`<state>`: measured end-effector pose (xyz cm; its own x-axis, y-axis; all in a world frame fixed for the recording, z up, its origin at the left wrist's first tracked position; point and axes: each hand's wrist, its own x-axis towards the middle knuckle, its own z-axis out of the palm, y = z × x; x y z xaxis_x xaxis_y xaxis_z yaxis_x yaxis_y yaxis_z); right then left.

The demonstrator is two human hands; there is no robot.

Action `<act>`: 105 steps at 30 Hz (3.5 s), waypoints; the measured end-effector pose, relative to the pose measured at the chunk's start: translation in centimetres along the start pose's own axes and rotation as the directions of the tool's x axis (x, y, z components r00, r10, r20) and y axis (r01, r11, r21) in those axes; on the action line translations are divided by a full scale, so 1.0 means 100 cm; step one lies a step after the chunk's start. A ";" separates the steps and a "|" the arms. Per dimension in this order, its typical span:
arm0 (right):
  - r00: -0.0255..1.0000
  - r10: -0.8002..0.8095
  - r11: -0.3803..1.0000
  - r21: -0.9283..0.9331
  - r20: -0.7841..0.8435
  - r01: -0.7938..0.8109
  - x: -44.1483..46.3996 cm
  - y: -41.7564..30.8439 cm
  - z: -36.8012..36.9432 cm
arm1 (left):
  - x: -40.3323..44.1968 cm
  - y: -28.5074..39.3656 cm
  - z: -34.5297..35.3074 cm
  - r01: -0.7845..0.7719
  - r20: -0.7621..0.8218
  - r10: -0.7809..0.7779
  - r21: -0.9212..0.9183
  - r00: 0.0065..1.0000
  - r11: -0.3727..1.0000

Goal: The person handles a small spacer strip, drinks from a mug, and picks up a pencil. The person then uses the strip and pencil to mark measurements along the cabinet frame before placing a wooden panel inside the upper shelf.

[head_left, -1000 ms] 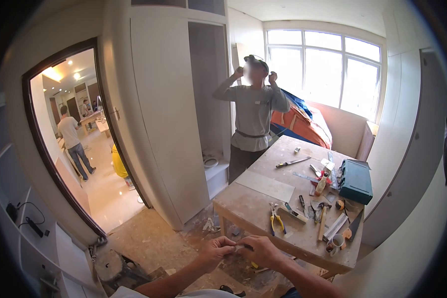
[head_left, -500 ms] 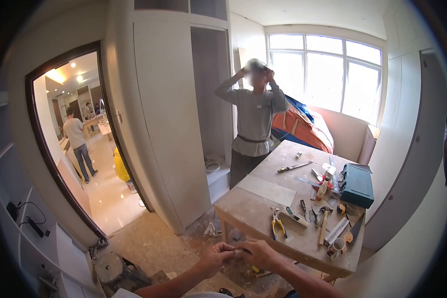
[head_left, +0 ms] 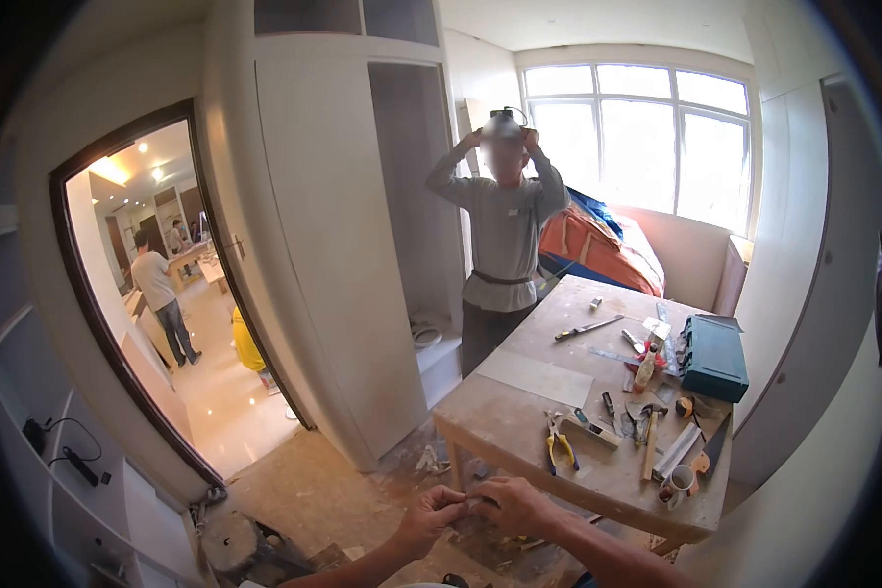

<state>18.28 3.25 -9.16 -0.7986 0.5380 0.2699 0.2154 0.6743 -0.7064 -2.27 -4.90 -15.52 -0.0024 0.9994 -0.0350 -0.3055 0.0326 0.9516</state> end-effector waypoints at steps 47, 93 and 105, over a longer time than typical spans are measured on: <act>0.987 -0.044 0.999 0.014 -0.154 0.046 0.009 0.002 0.017 | -0.004 0.005 -0.012 -0.130 -0.009 0.132 0.126 0.991 0.984; 0.999 -0.017 0.992 0.124 -0.039 0.022 -0.008 0.007 0.011 | -0.020 0.012 0.023 0.075 -0.110 -0.079 -0.042 0.991 0.996; 0.937 0.245 0.961 0.189 -0.247 -0.201 0.001 0.011 -0.006 | 0.089 0.375 0.044 -0.805 -0.074 0.981 0.561 0.182 0.192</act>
<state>18.78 4.35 -9.54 -0.5569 0.7946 0.2420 0.2616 0.4443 -0.8568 -9.58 5.28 21.14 -0.3700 0.2128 0.9043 0.4780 -0.7910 0.3817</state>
